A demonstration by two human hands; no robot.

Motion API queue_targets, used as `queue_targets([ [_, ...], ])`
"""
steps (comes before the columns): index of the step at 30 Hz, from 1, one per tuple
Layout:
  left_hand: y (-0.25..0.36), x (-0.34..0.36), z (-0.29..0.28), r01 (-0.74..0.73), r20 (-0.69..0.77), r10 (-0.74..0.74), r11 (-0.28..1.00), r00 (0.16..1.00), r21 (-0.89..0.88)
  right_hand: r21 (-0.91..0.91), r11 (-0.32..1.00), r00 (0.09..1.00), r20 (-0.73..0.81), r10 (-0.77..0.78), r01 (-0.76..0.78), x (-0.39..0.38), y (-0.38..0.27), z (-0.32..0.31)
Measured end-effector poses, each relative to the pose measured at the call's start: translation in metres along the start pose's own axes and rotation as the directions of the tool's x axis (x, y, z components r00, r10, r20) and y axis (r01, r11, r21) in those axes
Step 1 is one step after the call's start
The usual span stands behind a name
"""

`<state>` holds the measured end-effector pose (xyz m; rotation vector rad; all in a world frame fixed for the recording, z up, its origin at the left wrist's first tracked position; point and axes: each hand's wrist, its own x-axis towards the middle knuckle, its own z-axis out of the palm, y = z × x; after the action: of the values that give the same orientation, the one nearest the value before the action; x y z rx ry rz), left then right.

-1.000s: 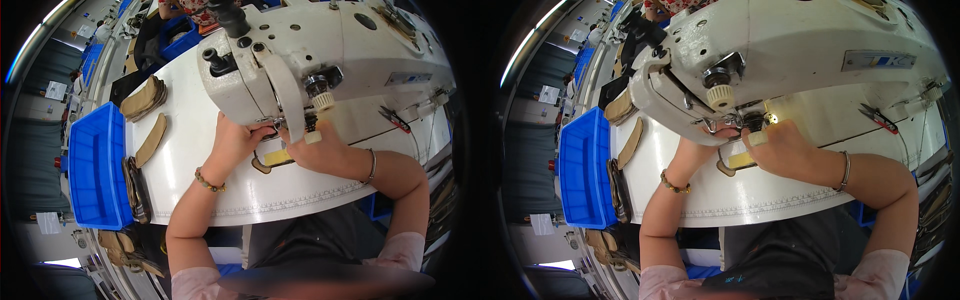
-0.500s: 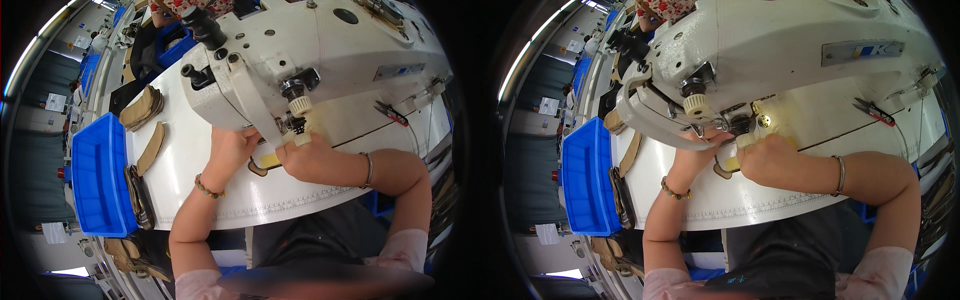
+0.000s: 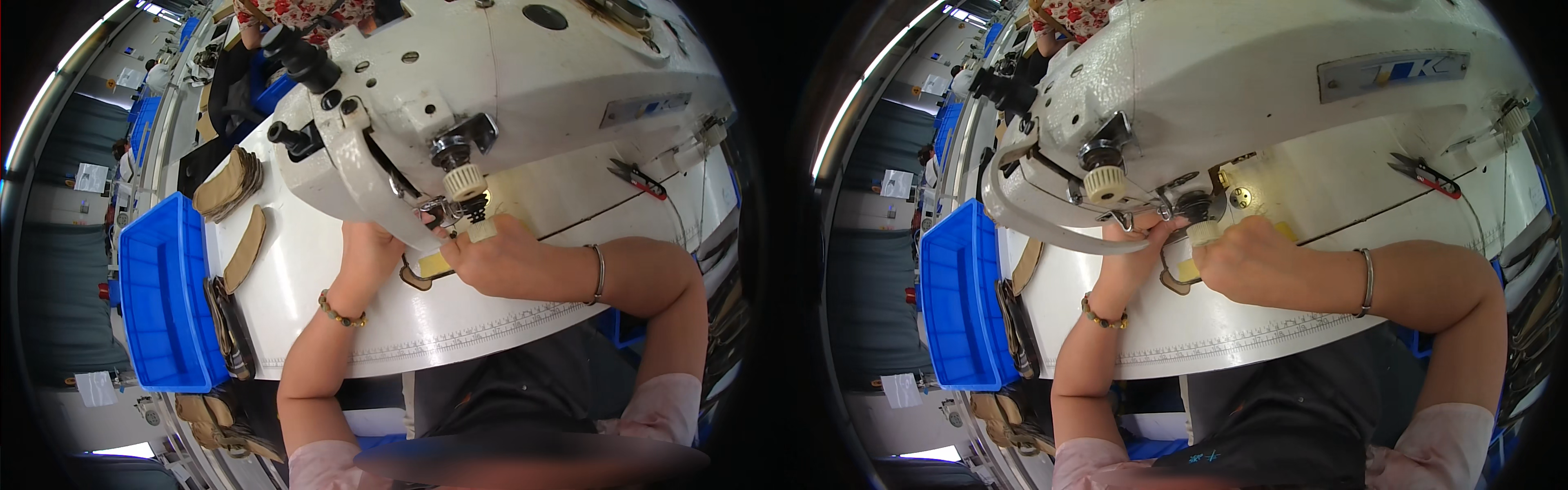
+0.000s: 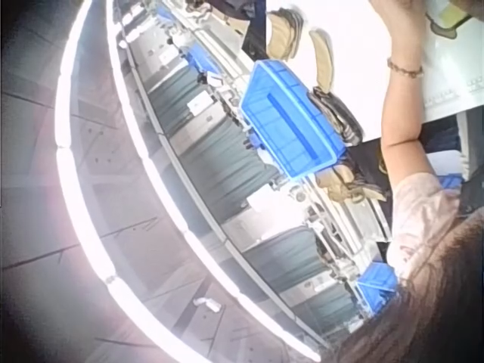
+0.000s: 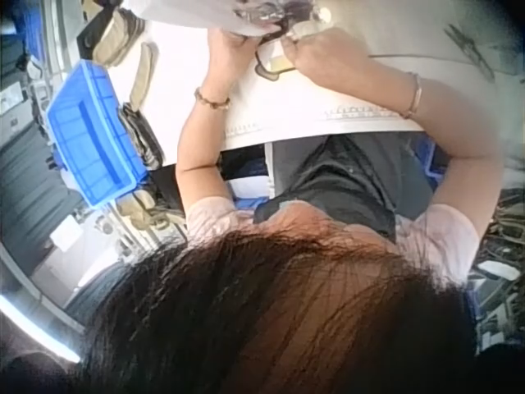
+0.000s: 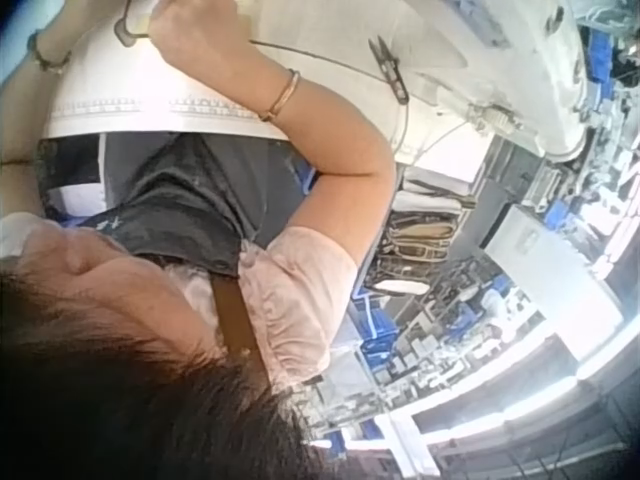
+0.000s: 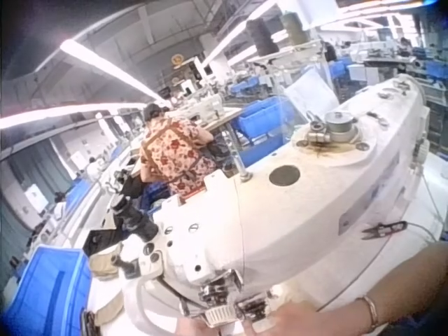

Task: Sew lining and components on shoe uppers using an industrial sewing machine.

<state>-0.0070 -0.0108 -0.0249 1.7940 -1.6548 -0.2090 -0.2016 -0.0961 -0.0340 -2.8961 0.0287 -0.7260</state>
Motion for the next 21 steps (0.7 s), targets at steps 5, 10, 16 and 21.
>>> queue_targets([
  [5,0.001,0.0,0.002,-0.079,-0.033,0.08,0.997,0.996,0.01,-0.007,1.0,1.0,0.0,-0.017,0.017,-0.001,0.0,0.0],
  [10,0.001,-0.002,0.004,0.043,-0.054,-0.05,0.993,0.997,-0.112,-0.026,0.999,1.0,0.014,-0.02,0.02,-0.001,0.001,0.001],
  [16,-0.012,-0.003,0.003,-0.039,-0.034,0.039,0.999,0.999,-0.001,0.005,1.0,0.999,-0.035,-0.024,0.025,-0.001,0.0,0.001],
  [21,0.001,0.002,-0.003,-0.119,-0.018,0.122,0.986,0.992,0.119,-0.041,0.995,0.987,-0.14,0.081,-0.088,0.001,0.006,0.002],
])
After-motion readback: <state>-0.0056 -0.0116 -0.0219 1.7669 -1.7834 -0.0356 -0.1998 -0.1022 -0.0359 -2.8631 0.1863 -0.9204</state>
